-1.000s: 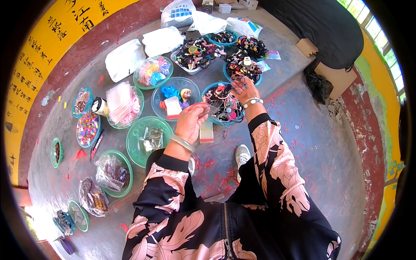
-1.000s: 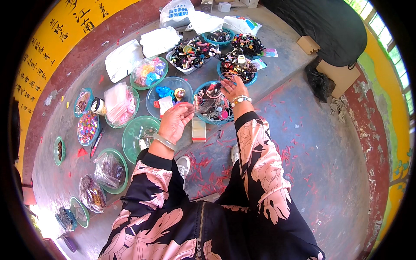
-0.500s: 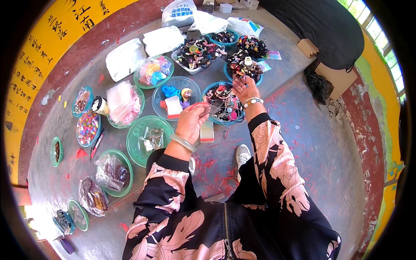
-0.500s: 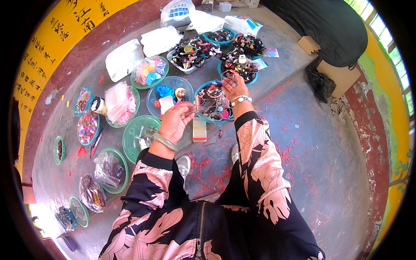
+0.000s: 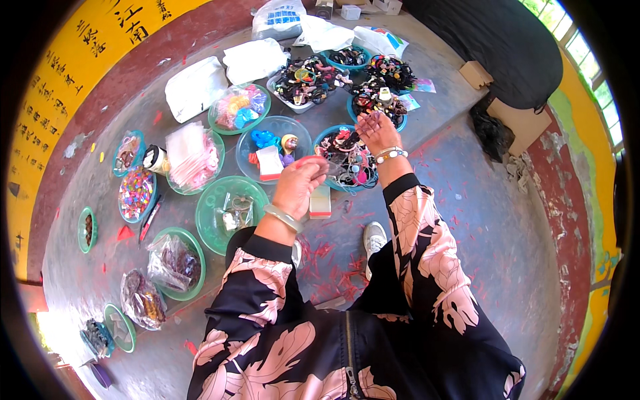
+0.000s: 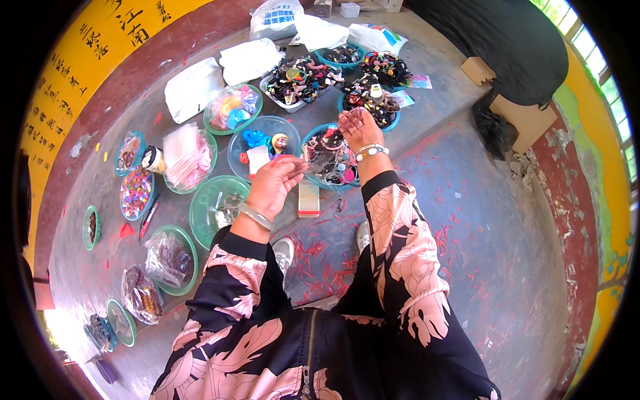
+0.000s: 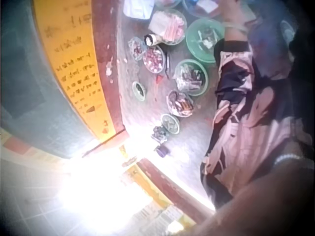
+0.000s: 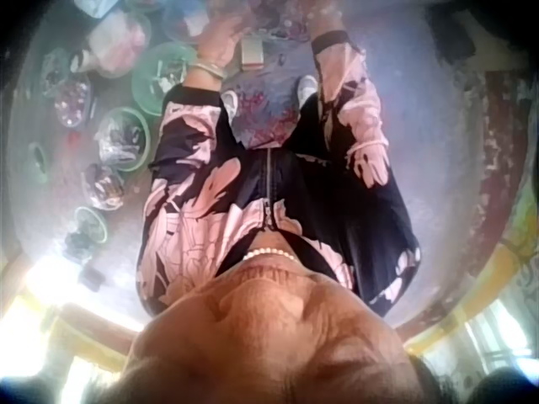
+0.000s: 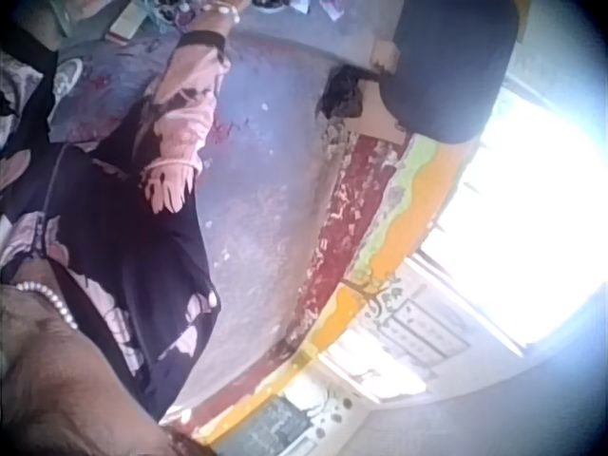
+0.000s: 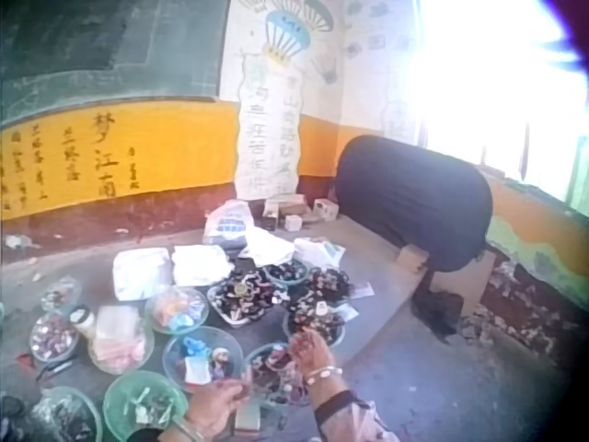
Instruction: The person sits on the floor and sorts through various hair accessories, including hair clips and small toys. They pick up items from bowls, place them into small plastic bags, and seal the bags.
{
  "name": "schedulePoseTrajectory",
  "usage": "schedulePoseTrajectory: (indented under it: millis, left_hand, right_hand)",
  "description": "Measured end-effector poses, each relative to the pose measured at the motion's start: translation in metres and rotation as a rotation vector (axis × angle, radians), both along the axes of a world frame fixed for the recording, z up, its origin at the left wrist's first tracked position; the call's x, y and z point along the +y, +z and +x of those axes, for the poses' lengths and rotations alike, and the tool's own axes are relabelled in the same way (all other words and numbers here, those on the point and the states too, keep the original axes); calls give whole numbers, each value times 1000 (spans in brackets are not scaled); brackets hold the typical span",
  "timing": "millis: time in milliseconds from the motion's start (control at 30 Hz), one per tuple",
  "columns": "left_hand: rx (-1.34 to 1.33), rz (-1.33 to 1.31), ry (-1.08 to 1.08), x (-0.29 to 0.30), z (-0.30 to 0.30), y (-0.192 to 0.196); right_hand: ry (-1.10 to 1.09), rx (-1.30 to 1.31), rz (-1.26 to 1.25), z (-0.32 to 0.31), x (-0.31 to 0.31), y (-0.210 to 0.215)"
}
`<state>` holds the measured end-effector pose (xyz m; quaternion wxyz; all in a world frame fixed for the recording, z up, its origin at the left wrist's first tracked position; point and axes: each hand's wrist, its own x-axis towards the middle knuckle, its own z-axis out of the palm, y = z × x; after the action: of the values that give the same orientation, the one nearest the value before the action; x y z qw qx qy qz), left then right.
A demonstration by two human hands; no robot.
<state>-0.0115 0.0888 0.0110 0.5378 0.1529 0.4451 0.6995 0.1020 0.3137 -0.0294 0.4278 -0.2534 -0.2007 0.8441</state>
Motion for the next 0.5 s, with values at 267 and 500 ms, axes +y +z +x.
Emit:
schedulePoseTrajectory:
  millis: [267,500]
  left_hand:
    - [582,147,2,4,4,-14]
    - [922,78,59,-1,8,-8]
  right_hand:
    - [223,29,9,-24,-75,61]
    - [213,-136,125,-15,-106,74]
